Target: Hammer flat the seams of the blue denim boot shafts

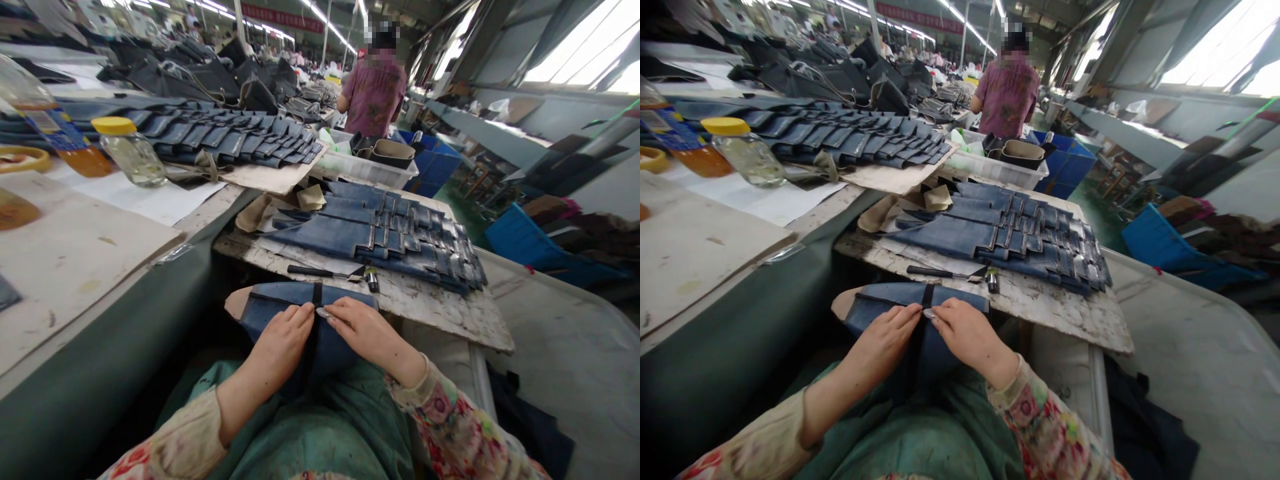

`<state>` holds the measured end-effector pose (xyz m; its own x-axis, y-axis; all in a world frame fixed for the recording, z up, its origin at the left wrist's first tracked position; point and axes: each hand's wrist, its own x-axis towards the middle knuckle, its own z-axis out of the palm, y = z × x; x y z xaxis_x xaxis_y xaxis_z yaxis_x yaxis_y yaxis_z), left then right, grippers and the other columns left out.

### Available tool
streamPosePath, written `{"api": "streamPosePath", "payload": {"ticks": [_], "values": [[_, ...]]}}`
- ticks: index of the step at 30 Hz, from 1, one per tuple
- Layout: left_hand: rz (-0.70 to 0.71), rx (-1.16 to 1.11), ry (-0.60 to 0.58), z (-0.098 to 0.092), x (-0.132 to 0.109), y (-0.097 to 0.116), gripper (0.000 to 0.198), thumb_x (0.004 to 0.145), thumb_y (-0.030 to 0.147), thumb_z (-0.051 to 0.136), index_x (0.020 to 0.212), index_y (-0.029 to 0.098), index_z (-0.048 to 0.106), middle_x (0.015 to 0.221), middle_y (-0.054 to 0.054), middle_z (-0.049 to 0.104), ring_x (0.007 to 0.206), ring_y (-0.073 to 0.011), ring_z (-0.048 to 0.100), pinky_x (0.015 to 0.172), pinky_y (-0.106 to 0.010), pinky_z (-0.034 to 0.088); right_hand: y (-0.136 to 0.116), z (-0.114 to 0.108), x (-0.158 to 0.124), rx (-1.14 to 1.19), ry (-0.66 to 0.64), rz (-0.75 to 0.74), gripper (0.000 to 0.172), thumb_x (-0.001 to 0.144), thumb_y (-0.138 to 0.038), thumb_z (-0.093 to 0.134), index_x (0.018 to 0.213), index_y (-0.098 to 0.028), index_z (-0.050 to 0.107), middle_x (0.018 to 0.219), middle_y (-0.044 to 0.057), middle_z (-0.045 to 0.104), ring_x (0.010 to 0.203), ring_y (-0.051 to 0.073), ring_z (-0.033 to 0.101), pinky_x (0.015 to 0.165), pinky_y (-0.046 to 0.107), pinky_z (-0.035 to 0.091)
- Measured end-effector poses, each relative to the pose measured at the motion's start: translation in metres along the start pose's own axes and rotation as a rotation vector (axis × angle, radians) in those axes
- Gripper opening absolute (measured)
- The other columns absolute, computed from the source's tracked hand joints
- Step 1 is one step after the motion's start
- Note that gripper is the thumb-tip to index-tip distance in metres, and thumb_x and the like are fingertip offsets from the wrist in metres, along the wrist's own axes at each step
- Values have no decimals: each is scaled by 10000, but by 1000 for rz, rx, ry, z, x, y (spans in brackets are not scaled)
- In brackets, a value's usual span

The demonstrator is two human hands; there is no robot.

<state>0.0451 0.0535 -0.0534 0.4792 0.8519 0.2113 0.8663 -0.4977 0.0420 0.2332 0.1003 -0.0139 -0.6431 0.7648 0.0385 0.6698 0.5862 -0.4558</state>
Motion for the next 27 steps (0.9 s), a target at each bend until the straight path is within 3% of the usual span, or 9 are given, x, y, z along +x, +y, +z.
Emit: {"api": "streamPosePath", "payload": {"ticks": [7,12,19,27], "values": [[-21,-67,12,-5,3,1,381,795,51,448,1158,93,557,1193,-129,605,976,-224,557,803,-338,475,-10,2,9,-187,-56,65,245,920,-208,446,1074,-197,637,967,60,626,910,167,603,809,269,487],[-41,-110,21,-8,6,1,338,808,73,435,1114,115,572,1164,-124,615,958,-226,561,784,-352,490,-15,12,9,-350,-2,91,278,922,-208,437,1154,-185,590,985,80,612,867,195,580,723,296,510],[-77,-182,91,-1,4,-1,376,819,46,418,1164,111,553,1114,-93,642,943,-199,561,847,-340,483,-10,13,-3,-368,58,36,281,913,-183,462,1171,-167,574,1019,83,614,910,195,554,790,311,507],[-50,-35,-36,-10,7,8,424,821,41,410,1202,130,572,1178,-115,618,968,-208,561,779,-334,488,-7,10,-24,-447,84,10,282,899,-128,459,1148,-167,587,989,92,626,881,200,553,752,318,511]]}}
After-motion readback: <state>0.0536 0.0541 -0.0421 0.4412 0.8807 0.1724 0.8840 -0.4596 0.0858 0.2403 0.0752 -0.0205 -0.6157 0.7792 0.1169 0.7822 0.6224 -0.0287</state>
